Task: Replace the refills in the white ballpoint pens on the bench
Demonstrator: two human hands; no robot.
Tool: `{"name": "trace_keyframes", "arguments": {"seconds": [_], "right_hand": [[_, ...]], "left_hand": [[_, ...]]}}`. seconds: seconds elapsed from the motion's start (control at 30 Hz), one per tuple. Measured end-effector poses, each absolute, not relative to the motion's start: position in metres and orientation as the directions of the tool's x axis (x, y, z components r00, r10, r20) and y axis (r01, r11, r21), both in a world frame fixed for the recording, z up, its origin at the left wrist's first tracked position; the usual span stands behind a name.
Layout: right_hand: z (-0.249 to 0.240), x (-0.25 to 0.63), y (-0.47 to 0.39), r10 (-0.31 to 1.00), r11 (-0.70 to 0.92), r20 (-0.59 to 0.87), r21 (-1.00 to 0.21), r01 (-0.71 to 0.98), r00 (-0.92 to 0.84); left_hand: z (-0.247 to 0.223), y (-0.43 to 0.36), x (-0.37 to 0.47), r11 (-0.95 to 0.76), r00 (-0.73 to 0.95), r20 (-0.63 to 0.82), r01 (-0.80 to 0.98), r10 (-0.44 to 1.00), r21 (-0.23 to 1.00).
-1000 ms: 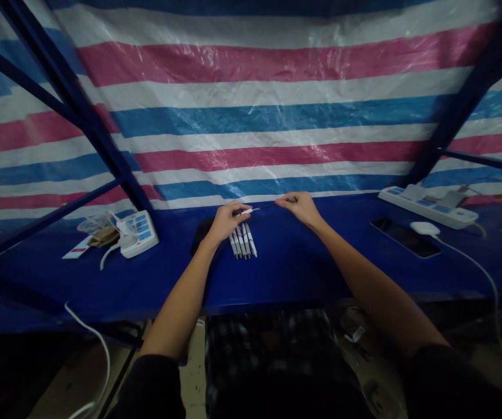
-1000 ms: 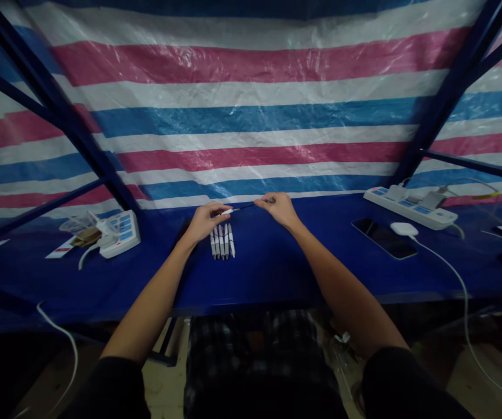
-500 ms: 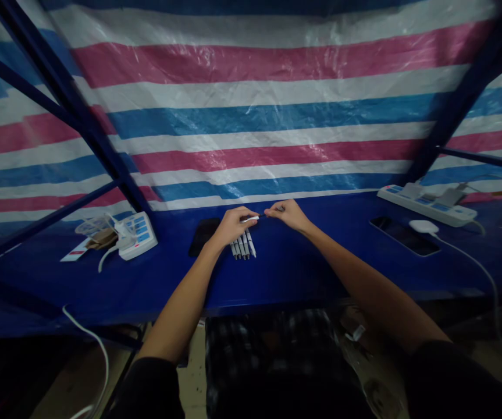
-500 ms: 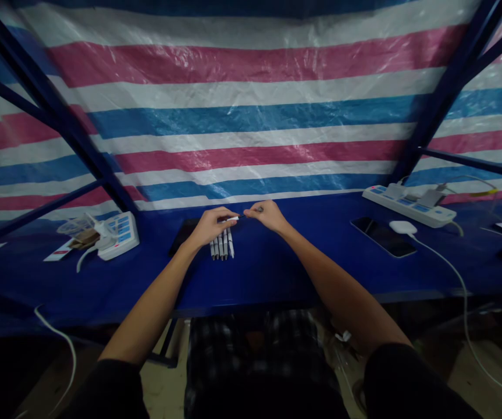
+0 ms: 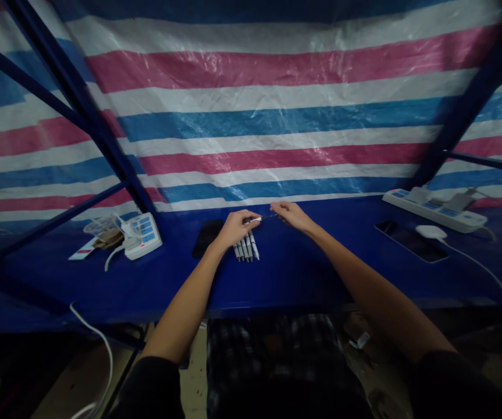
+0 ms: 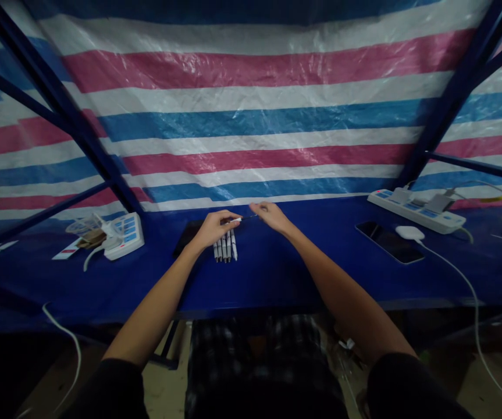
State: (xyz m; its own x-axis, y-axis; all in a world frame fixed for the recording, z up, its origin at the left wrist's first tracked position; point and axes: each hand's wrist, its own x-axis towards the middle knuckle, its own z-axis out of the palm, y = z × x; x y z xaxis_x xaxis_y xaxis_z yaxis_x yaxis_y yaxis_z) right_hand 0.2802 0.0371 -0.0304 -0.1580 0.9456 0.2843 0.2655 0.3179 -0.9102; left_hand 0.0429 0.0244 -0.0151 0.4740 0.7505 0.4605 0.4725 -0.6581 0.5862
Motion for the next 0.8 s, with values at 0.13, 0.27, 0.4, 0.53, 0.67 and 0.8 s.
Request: {"name": "trace_keyframes", "arguments": {"seconds": [0.13,0.27,0.4,0.53,0.67,0.8], "right_hand": [[-0.026,0.292,0.043,0.956,0.294,0.291,-0.936,0.192,-0.046],[-0.023,0.298,0.042,0.879,0.475,0.460,-0.824,0.309,-0.124],[-0.022,0.294,0.037,0.862,0.507,0.476,-0.808,0.301,-0.174],[-0.022,0.294,0.036,0.870,0.494,0.460,-0.809,0.318,-0.179],[-0.024,0.296,0.038,0.869,0.494,0.459,-0.814,0.305,-0.185],[-0.026,0.293,0.036,0.855,0.517,0.471,-0.805,0.289,-0.216]], "left_hand": [[-0.017,0.030,0.039,-0.631,0.392,0.494,0.489,0.776,0.602],[-0.018,0.033,0.037,-0.633,0.389,0.500,0.494,0.774,0.596],[-0.019,0.034,0.037,-0.652,0.409,0.508,0.487,0.759,0.582],[-0.019,0.035,0.037,-0.650,0.409,0.505,0.486,0.760,0.584],[-0.018,0.035,0.037,-0.648,0.408,0.503,0.492,0.762,0.582],[-0.018,0.034,0.038,-0.647,0.413,0.498,0.493,0.763,0.582]]}}
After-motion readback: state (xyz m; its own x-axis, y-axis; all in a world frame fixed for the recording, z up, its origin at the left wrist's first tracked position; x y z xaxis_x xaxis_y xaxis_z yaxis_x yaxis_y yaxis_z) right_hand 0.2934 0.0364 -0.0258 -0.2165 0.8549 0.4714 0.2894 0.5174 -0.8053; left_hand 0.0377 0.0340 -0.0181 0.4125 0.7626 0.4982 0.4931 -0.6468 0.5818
